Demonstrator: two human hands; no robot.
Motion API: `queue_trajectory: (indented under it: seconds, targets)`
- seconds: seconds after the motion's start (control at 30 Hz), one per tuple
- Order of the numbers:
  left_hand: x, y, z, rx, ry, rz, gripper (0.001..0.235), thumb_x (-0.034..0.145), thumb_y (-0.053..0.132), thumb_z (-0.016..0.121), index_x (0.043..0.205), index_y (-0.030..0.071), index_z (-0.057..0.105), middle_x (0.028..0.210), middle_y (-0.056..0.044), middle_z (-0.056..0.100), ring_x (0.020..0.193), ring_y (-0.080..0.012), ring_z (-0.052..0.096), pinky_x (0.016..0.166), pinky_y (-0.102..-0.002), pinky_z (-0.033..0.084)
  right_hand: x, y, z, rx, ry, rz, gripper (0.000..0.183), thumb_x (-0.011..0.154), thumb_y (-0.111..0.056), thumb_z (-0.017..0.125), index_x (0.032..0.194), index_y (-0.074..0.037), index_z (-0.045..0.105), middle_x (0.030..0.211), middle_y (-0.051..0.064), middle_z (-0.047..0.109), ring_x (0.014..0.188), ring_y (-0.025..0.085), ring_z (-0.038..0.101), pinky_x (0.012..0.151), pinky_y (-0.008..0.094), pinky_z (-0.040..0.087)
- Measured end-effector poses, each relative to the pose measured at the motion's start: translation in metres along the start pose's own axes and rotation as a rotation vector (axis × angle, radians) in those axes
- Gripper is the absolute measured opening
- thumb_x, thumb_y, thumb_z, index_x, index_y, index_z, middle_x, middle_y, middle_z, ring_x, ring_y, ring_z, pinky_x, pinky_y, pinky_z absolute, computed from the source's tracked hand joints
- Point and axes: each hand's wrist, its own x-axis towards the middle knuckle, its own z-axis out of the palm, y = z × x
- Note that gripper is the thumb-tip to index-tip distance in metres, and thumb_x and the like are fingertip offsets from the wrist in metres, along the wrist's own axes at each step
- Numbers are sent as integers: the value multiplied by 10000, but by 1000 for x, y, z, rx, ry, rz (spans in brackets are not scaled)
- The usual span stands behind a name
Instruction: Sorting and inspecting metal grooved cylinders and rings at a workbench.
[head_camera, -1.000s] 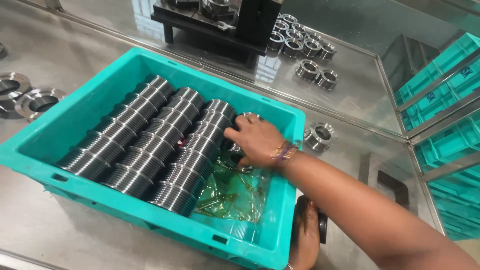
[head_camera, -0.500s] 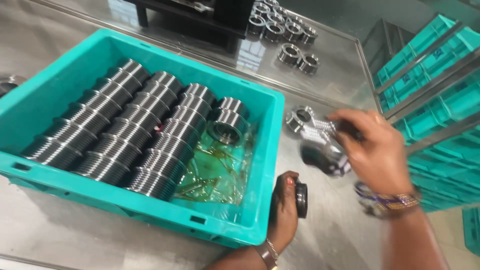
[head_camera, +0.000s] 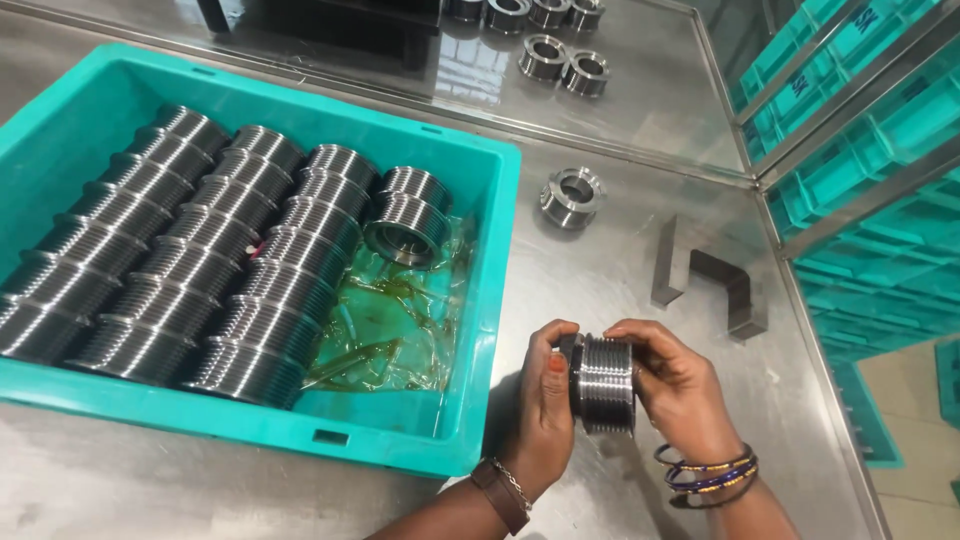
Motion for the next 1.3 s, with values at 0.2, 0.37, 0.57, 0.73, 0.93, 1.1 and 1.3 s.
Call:
queue_trajectory:
  seconds: [0.2,0.37,0.57,0.73,0.93,1.1,1.3]
  targets:
    - [-2,12,-4,61,-1,-30,732,1049,617,220,1424,23,426,1117,-131,615,999,-182,630,882,-301,503,-2,8,15,-10,41,38,400,862,165,572,1196,-33,672,1068,54,711,976,105,684,789,272,568]
    - [-3,9,-4,147,-5,89,821,1051,693,193,1453,6,391,1261,-176,563,1066,-228,620,939,-342,500,-6,21,5,213,-11,276,397,934,-15,557,1323,-13,635,1108,97,723,941,159,708,789,315,600]
    - [0,7,-8,160,-15,40,843,1027,710,182,1455,16,398,1289,-186,563,1084,-259,640,924,-372,520,-21,-23,7,308,-367,-25,832,924,-240,697,1616,-86,262,1352,135,591,1119,218,665,839,353,606]
    - [-1,9,-13,317,-58,-18,846,1027,716,173,1492,60,435,1232,-181,651,1049,-279,715,886,-370,545,-21,3,10,98,-227,113,860,864,-228,756,1593,-100,318,1251,126,608,1000,210,628,757,357,559]
    - [5,33,-10,335,-50,193,824,1042,706,174,1375,0,436,1205,-222,607,982,-347,705,813,-395,558,-23,-8,14,192,-156,144,743,867,-242,748,1518,-92,423,1245,121,630,1088,195,639,874,353,542]
    - [5,32,-11,342,-109,-9,810,993,702,180,1411,63,452,970,-106,730,827,-258,766,690,-353,577,-34,-37,6,-8,-89,44,802,763,-247,816,1463,-92,457,1260,93,616,1127,184,644,924,347,560]
    - [10,7,-14,32,39,-291,648,1020,581,215,1389,134,505,920,-79,688,716,-139,651,584,-273,529,-22,-49,-37,-569,59,-110,845,681,-309,864,1439,-173,515,1327,106,602,1184,236,647,938,359,567]
